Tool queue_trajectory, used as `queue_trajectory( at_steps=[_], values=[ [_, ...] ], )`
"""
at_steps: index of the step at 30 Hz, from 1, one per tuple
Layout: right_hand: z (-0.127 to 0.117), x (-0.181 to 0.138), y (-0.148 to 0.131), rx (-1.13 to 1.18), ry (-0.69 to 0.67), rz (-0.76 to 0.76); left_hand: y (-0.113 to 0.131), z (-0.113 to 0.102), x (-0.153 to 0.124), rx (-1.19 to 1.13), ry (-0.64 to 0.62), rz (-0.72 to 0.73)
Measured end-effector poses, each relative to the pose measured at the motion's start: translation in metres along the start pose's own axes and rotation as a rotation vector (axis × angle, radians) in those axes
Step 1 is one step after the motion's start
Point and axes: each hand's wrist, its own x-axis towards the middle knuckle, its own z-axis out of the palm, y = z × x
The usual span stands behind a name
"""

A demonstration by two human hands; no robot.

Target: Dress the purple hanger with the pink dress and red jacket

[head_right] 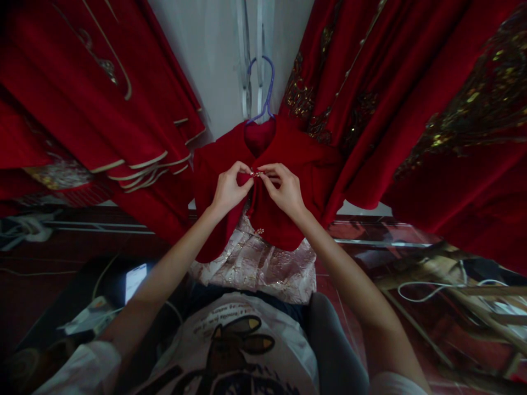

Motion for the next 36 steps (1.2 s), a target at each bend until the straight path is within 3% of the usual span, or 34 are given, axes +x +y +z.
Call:
queue_trajectory(
  at_steps=[13, 26, 36],
  values=[
    [0.000, -0.003, -0.003, -0.052, 0.069, 0.005, 0.005, -0.001, 0.000, -0.009, -0.096, 0.084],
    [-0.001, -0.001, 0.017, 0.126, 0.072, 0.010, 0.008, 0.000, 0.006, 0.057, -0.172, 0.152],
    [-0.001, -0.007, 0.018, 0.130, 0.026, -0.058, 0.002, -0.008, 0.010, 0.231, -0.253, 0.341]
  ],
)
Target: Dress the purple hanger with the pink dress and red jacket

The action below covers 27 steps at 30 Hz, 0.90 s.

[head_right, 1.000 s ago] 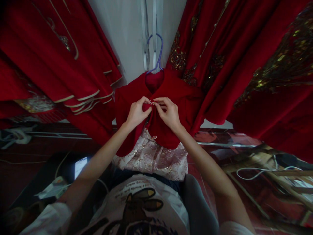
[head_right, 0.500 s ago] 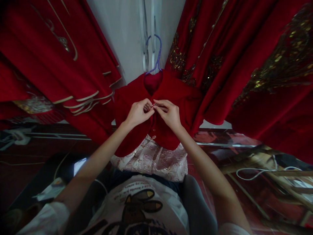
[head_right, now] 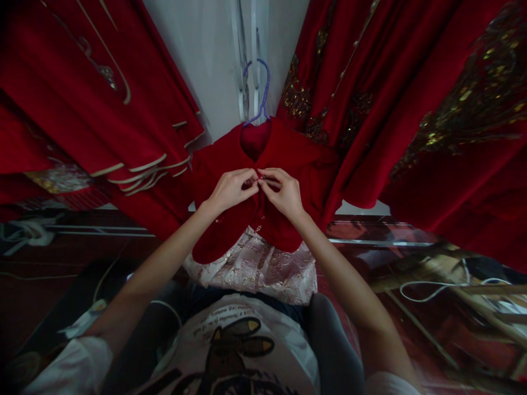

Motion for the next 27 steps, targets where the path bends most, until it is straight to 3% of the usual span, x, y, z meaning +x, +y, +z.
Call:
queue_trajectory(
  at_steps=[5, 8, 12, 16, 19, 21, 27],
  values=[
    [0.006, 0.005, 0.007, -0.084, 0.005, -0.042, 0.003, 0.001, 0.004, 0.132, -0.063, 0.060],
    [0.024, 0.001, 0.010, -0.075, 0.140, -0.033, 0.012, 0.009, -0.002, 0.005, -0.002, -0.102],
    [0.051, -0.030, 0.012, 0.007, 0.306, 0.012, 0.020, 0.022, -0.026, -0.314, 0.163, -0.321],
    [0.058, -0.070, 0.019, -0.065, 0.249, 0.145, 0.013, 0.022, -0.054, -0.466, 0.315, -0.504],
    [0.047, -0.086, 0.024, -0.044, 0.129, 0.241, 0.000, 0.017, -0.070, -0.446, 0.428, -0.596],
    [0.032, -0.087, 0.023, -0.050, 0.121, 0.250, -0.011, 0.014, -0.079, -0.355, 0.461, -0.636],
    [-0.039, -0.060, -0.006, -0.121, 0.238, 0.256, -0.031, 0.014, -0.101, -0.178, 0.329, -0.670]
  ],
)
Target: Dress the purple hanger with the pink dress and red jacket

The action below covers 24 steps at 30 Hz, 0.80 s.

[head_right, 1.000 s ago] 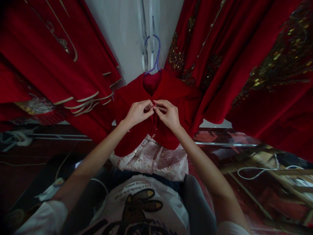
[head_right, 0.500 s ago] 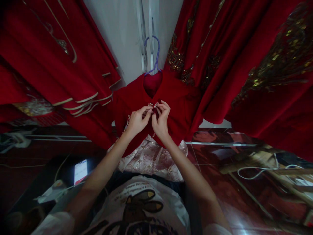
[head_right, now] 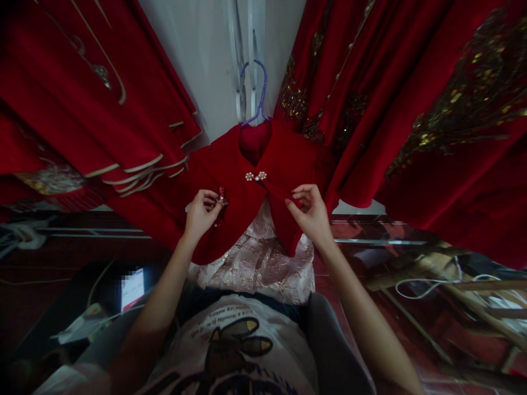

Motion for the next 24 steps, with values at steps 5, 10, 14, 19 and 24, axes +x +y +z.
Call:
queue_trajectory(
  at_steps=[5, 10, 14, 19, 24],
  values=[
    [-0.026, 0.026, -0.050, 0.046, -0.243, -0.032, -0.004, 0.005, -0.004, 0.018, -0.054, 0.040],
    [0.003, 0.014, -0.073, 0.081, -0.495, -0.045, 0.000, 0.010, -0.001, -0.036, -0.063, 0.051],
    [0.046, 0.010, -0.045, 0.065, -0.546, -0.019, 0.002, 0.013, 0.001, -0.117, -0.018, 0.020],
    [0.103, 0.021, -0.005, 0.084, -0.393, 0.044, 0.006, 0.014, 0.004, -0.222, 0.035, -0.032],
    [0.132, 0.019, 0.003, 0.157, -0.417, 0.120, 0.005, 0.014, 0.006, -0.320, -0.032, -0.071]
  ],
)
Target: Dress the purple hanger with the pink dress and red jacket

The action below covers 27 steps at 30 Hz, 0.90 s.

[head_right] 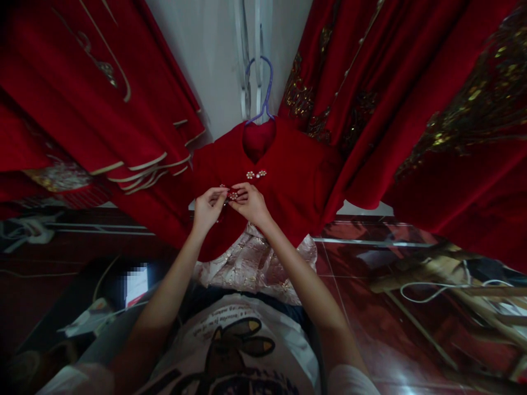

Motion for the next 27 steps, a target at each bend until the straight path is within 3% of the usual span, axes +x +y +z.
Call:
queue_trajectory(
  at_steps=[11, 18, 27],
  values=[
    [0.012, -0.004, 0.003, -0.020, 0.165, -0.020, -0.001, -0.001, -0.004, -0.048, -0.031, -0.009],
    [0.016, -0.008, 0.004, -0.049, 0.228, -0.054, 0.001, 0.001, -0.005, -0.002, 0.012, 0.000],
    [0.021, -0.010, 0.002, -0.148, 0.277, -0.125, -0.002, -0.007, 0.006, 0.019, -0.095, 0.002]
  ],
)
